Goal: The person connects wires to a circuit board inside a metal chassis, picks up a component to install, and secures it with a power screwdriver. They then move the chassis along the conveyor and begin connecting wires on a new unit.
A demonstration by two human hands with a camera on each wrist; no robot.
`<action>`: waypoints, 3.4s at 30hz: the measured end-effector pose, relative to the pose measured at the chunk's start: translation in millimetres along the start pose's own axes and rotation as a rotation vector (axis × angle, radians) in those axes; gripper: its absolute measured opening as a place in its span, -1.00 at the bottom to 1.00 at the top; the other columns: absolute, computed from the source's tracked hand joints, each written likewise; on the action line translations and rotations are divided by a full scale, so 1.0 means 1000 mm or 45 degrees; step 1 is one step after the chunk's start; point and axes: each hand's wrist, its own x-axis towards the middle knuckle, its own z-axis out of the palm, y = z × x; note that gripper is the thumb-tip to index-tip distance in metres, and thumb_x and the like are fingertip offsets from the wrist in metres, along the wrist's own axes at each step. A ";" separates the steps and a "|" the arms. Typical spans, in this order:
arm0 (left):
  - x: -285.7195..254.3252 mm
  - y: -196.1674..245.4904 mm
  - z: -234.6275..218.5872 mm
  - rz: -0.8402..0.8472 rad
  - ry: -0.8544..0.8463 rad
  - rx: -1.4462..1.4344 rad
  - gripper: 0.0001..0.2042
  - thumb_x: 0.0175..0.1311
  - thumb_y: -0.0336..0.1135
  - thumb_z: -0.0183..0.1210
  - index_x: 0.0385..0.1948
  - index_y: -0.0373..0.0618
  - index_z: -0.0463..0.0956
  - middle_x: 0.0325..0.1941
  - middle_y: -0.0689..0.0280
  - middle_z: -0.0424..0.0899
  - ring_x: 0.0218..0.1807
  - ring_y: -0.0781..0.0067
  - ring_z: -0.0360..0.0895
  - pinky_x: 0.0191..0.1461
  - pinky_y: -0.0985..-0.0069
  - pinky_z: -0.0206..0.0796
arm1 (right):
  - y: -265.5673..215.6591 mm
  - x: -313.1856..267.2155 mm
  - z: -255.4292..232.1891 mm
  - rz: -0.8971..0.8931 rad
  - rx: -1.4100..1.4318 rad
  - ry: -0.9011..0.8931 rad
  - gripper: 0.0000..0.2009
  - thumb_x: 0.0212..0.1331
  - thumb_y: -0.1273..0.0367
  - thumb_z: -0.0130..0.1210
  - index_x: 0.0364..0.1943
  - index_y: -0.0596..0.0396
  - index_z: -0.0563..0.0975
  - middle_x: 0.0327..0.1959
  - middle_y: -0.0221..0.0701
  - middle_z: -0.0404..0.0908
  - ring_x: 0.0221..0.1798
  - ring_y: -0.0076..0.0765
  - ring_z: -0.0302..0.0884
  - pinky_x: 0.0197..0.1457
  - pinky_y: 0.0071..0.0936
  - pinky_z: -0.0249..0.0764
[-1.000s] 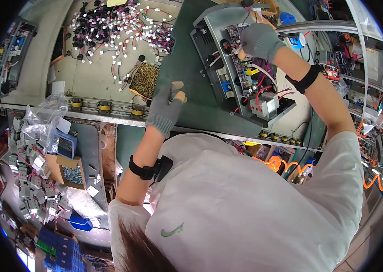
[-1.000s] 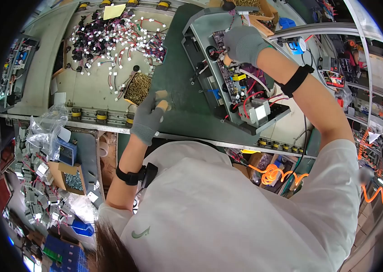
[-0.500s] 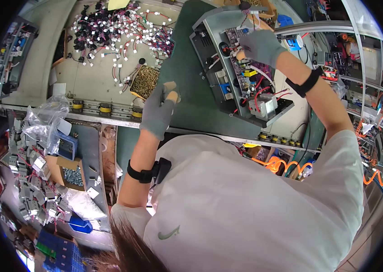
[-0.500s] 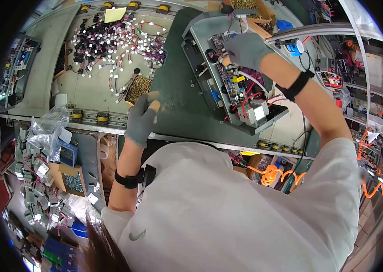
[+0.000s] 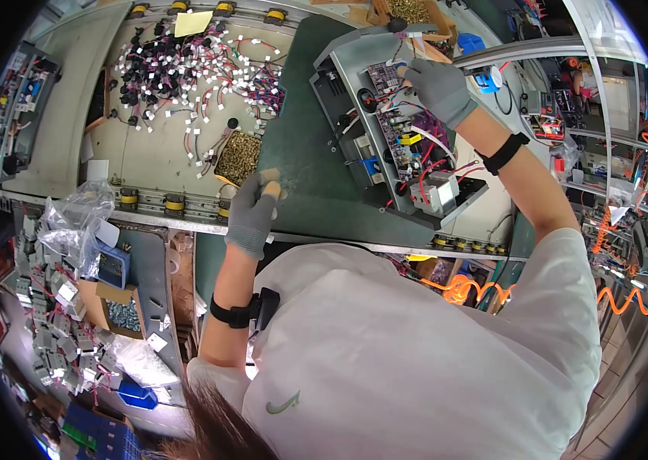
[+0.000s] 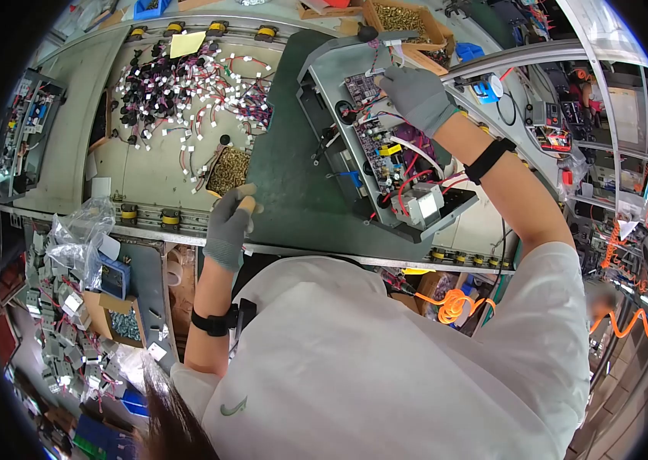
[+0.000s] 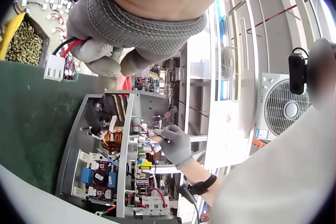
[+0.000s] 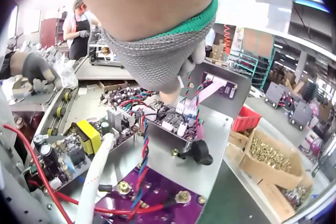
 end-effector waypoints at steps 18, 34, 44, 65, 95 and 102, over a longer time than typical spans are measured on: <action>0.010 -0.013 -0.002 -0.008 0.010 -0.006 -0.71 0.17 -0.41 -0.02 -0.06 -0.25 0.42 -0.44 0.31 0.56 -0.61 0.76 0.22 -0.54 0.78 0.05 | -0.006 -0.017 0.019 0.601 0.817 0.007 -0.73 -0.03 0.53 0.05 -0.23 -0.05 0.63 -0.39 -0.24 0.62 -0.40 -0.26 0.56 -0.27 -0.49 0.46; 0.016 -0.018 -0.004 -0.045 0.012 0.003 -0.71 0.16 -0.44 -0.03 -0.06 -0.24 0.43 -0.44 0.30 0.57 -0.61 0.77 0.22 -0.54 0.79 0.06 | -0.015 -0.011 0.004 0.436 0.301 0.126 -0.82 -0.09 0.35 0.15 -0.34 -0.20 0.64 -0.46 -0.48 0.52 -0.42 -0.29 0.50 -0.37 -0.37 0.41; 0.024 -0.013 -0.001 -0.057 -0.008 0.016 -0.73 0.19 -0.42 -0.03 -0.07 -0.25 0.43 -0.44 0.32 0.57 -0.61 0.78 0.21 -0.54 0.80 0.05 | -0.011 -0.017 0.022 0.445 0.447 0.091 -0.86 -0.11 0.38 0.13 -0.41 -0.13 0.65 -0.46 -0.46 0.49 -0.40 -0.24 0.49 -0.38 -0.35 0.40; -0.021 0.082 0.061 0.530 -0.239 -0.765 -0.64 0.34 -0.46 -0.23 0.16 -0.30 0.12 -0.02 0.07 0.44 -0.18 0.50 0.45 -0.17 0.69 0.31 | -0.123 -0.004 -0.112 0.569 1.335 -0.042 -0.68 0.16 0.17 -0.06 -0.06 -0.04 0.51 -0.35 -0.20 0.56 -0.25 -0.06 0.51 -0.15 -0.26 0.42; -0.017 0.029 0.072 0.291 -0.386 0.007 -0.74 0.12 -0.59 0.06 -0.13 -0.23 0.36 -0.15 0.26 0.48 -0.16 0.52 0.43 -0.10 0.59 0.33 | -0.188 -0.074 -0.107 0.858 0.143 0.531 -0.89 -0.11 0.30 0.12 -0.44 -0.09 0.56 0.00 -0.44 0.48 0.14 -0.27 0.28 0.26 -0.23 0.15; 0.005 0.010 0.078 0.037 -0.765 -0.924 -0.73 0.07 -0.62 0.13 -0.19 -0.10 0.38 -0.12 0.23 0.47 -0.07 0.40 0.45 -0.03 0.50 0.42 | -0.172 -0.078 -0.086 0.589 0.489 0.609 -0.78 -0.20 0.36 0.15 -0.35 -0.06 0.52 -0.39 -0.51 0.44 -0.22 -0.36 0.44 0.01 -0.28 0.36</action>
